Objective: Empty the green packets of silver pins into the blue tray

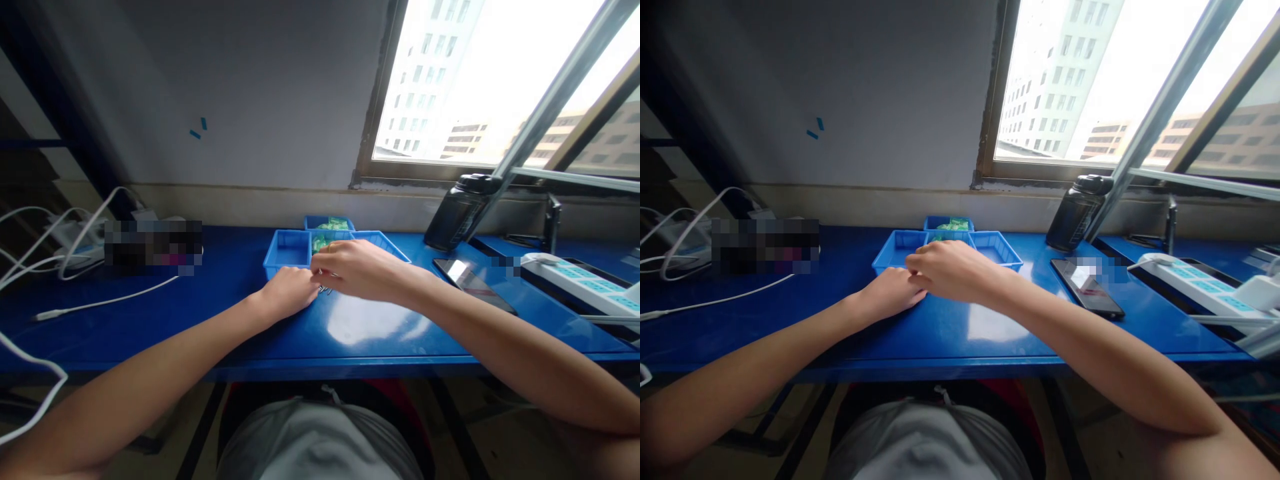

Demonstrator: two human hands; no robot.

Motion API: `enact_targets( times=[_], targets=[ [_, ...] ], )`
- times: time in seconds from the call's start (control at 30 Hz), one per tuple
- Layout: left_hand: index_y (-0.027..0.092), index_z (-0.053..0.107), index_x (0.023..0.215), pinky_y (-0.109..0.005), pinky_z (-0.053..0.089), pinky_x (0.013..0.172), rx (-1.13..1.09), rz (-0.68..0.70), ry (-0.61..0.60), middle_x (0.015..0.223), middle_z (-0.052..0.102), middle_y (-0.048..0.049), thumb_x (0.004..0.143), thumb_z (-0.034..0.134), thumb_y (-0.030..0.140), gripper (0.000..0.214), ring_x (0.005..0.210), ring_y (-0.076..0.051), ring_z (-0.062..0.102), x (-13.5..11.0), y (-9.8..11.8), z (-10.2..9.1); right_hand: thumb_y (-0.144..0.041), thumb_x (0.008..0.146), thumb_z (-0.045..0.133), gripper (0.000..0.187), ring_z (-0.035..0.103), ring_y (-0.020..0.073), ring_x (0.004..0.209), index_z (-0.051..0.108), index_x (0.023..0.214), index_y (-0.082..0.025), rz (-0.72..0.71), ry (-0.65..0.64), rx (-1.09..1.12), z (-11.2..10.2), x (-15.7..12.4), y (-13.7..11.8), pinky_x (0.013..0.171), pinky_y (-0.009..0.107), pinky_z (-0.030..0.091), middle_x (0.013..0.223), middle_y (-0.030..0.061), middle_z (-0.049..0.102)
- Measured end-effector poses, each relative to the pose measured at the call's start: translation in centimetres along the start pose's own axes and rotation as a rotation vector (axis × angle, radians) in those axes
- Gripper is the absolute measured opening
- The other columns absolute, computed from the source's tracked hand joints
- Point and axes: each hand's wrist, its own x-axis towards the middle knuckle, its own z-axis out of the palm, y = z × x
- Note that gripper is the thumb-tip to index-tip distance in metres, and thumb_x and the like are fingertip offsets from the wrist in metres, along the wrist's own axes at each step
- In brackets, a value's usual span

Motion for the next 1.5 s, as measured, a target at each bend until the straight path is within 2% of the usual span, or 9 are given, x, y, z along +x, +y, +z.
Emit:
enact_targets(
  times=[0.07,0.17,0.3,0.6,0.83,1.0,1.17,1.33,1.5],
  targets=[
    [0.016,0.063,0.079,-0.029,0.046,0.061,0.056,0.021,0.008,0.078,0.067,-0.0080,0.086,0.041,0.020,0.023,0.073,-0.023,0.064,0.2,-0.1,0.1,-0.023,0.088,0.044,0.021,0.062,0.0171,0.076,0.064,0.087,-0.017,0.131,-0.031,-0.169,1.6,0.3,3.0,0.059,0.024,0.042,0.087,0.0065,0.067],
    [0.016,0.062,0.079,-0.028,0.047,0.061,0.100,0.043,0.025,0.081,0.067,-0.0074,0.086,0.040,0.019,0.023,0.075,-0.022,0.064,0.4,-0.1,0.3,-0.017,0.084,0.048,0.018,0.061,0.0216,0.087,0.065,0.089,-0.015,0.264,-0.162,-0.351,3.6,1.0,6.8,0.066,0.027,0.045,0.092,0.0103,0.067],
    [0.015,0.060,0.079,-0.028,0.046,0.061,0.100,0.050,0.038,0.081,0.067,-0.0075,0.087,0.038,0.019,0.024,0.074,-0.022,0.064,0.4,-0.2,0.5,-0.014,0.079,0.053,0.017,0.060,0.0240,0.094,0.067,0.089,-0.014,0.336,-0.267,-0.433,4.9,1.4,9.1,0.075,0.030,0.046,0.096,0.0138,0.067],
    [0.015,0.060,0.079,-0.028,0.046,0.060,0.080,0.030,0.051,0.081,0.067,-0.0086,0.088,0.038,0.021,0.024,0.073,-0.022,0.065,0.4,0.0,0.8,-0.007,0.080,0.046,0.023,0.064,0.0227,0.083,0.068,0.079,-0.012,0.233,-0.254,-0.433,5.6,1.4,8.5,0.071,0.030,0.047,0.087,0.0129,0.068],
    [0.015,0.059,0.082,-0.030,0.047,0.061,0.095,0.016,0.051,0.083,0.067,-0.0079,0.090,0.036,0.024,0.026,0.073,-0.023,0.065,0.4,0.3,0.8,-0.011,0.083,0.043,0.023,0.063,0.0220,0.083,0.066,0.084,-0.011,0.212,-0.164,-0.458,5.6,1.2,8.3,0.070,0.028,0.044,0.089,0.0121,0.067],
    [0.015,0.060,0.086,-0.030,0.048,0.063,0.096,-0.015,0.043,0.083,0.067,-0.0090,0.089,0.038,0.026,0.025,0.074,-0.023,0.065,0.5,0.4,0.8,-0.017,0.085,0.040,0.024,0.061,0.0204,0.085,0.064,0.089,-0.013,0.288,-0.005,-0.452,4.4,0.8,8.2,0.069,0.027,0.041,0.092,0.0115,0.065],
    [0.015,0.060,0.089,-0.029,0.047,0.065,0.094,-0.039,0.032,0.082,0.067,-0.0096,0.089,0.039,0.027,0.024,0.074,-0.022,0.065,0.4,0.4,0.8,-0.023,0.086,0.040,0.023,0.060,0.0166,0.079,0.062,0.090,-0.018,0.375,0.106,-0.358,3.3,-0.4,7.3,0.061,0.024,0.037,0.092,0.0059,0.064],
    [0.016,0.060,0.087,-0.031,0.048,0.063,0.110,-0.051,0.044,0.080,0.067,-0.0093,0.088,0.039,0.028,0.023,0.073,-0.025,0.065,0.5,0.5,1.0,-0.024,0.084,0.042,0.019,0.060,0.0147,0.072,0.061,0.088,-0.020,0.402,0.133,-0.268,3.5,-1.2,6.6,0.060,0.023,0.036,0.090,0.0032,0.065],
    [0.016,0.059,0.085,-0.032,0.048,0.062,0.112,-0.045,0.058,0.078,0.067,-0.0086,0.088,0.039,0.028,0.024,0.072,-0.025,0.066,0.7,0.4,1.2,-0.024,0.084,0.041,0.020,0.061,0.0165,0.072,0.060,0.087,-0.020,0.449,0.127,-0.264,3.8,-1.2,7.1,0.058,0.024,0.034,0.085,0.0034,0.067]
  ],
)
